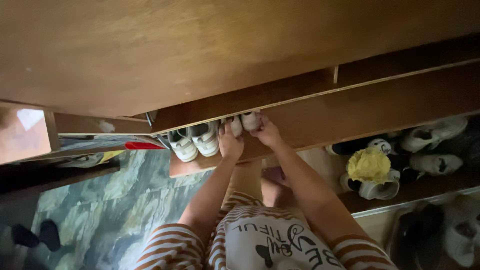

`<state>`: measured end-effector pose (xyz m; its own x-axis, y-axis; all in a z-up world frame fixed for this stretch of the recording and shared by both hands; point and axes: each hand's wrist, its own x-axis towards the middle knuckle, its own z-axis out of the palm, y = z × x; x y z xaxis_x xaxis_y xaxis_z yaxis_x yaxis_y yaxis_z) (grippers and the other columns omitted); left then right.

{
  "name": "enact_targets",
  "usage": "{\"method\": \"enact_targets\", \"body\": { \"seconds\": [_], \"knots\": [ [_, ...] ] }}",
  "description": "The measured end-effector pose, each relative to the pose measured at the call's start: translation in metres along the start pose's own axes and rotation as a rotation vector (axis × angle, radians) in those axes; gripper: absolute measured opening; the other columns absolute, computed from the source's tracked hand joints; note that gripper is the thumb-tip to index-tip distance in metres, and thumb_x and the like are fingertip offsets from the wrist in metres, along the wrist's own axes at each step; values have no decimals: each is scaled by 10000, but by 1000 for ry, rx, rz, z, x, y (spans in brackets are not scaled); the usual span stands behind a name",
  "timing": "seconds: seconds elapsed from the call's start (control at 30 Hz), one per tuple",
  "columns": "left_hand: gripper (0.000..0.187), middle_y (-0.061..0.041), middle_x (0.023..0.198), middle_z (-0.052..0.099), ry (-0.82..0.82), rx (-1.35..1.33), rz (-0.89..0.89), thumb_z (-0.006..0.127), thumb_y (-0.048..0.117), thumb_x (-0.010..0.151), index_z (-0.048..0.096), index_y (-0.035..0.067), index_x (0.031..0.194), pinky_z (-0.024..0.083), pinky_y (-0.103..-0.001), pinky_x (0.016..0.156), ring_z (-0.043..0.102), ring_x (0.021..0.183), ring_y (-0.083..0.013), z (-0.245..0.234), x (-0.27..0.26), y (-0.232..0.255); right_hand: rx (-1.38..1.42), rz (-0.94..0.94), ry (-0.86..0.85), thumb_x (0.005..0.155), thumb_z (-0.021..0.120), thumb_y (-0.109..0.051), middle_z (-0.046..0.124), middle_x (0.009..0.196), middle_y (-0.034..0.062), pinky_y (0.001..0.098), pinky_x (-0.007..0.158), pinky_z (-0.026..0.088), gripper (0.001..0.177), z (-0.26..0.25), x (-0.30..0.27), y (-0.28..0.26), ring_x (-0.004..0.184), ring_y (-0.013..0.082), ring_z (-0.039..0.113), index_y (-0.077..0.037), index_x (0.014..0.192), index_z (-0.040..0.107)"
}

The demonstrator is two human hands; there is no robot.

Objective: The person sweeps the inside of a wooden cabinet with a broom and wipes the shelves with a cloth before rearranging shoes on the shelves.

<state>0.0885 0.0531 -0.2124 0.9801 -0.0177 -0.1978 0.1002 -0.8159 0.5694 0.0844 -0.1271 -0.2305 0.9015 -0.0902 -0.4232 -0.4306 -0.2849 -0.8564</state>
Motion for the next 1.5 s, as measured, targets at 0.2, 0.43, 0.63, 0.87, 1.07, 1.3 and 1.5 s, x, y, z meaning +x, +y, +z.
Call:
{"method": "enact_targets", "body": {
  "seconds": [0.2,0.43,0.63,0.87,1.07,1.3,1.5],
  "knots": [
    [606,-260,1348,540,85,64,50,696,105,811,541,172,1393,478,-540,996,546,1209,-493,1,18,-10,-273,142,-35,801,818,-323,657,1355,194,408,1070,488,868,6,11,-14,1263,323,628,-29,1499,395],
    [560,-232,1342,537,-26,130,-38,692,143,843,563,234,1380,510,-530,964,571,1188,-469,0,24,-9,-587,-11,-121,886,753,-357,584,1402,206,496,1029,472,773,12,29,-25,1271,413,554,-107,1509,369],
    [432,-280,1319,479,-53,81,21,764,252,822,616,139,1211,479,-557,973,539,1157,-492,-24,18,7,-645,-129,-100,845,788,-367,603,1340,212,502,964,512,709,3,7,-39,1172,423,617,-90,1411,464],
    [407,-273,1282,500,1,-95,101,764,219,760,641,80,1122,477,-539,975,515,1181,-482,-63,-40,10,-702,-179,107,770,830,-295,688,1098,229,533,880,532,494,-3,-72,-53,1061,464,647,-74,1156,615],
    [373,-270,1248,518,45,-57,197,753,173,793,650,59,1133,459,-532,1027,508,1198,-477,-46,-44,-10,-640,-122,61,807,779,-211,648,1224,215,535,1006,463,492,6,-82,-52,1199,455,560,-83,1254,619],
    [290,-210,1228,603,-53,13,158,732,229,857,686,83,1103,484,-494,1025,495,1281,-438,-36,-40,-9,-780,-264,67,749,835,-237,562,1341,264,553,1045,383,588,14,-71,-38,1313,448,491,-54,1258,606],
    [510,-203,1131,648,1,165,230,816,304,730,664,28,1130,453,-539,1018,540,1192,-460,-28,-40,-22,-548,67,62,765,854,-271,413,1382,369,530,871,527,776,14,-83,-59,1105,522,577,-51,1405,474]
  ]
}}
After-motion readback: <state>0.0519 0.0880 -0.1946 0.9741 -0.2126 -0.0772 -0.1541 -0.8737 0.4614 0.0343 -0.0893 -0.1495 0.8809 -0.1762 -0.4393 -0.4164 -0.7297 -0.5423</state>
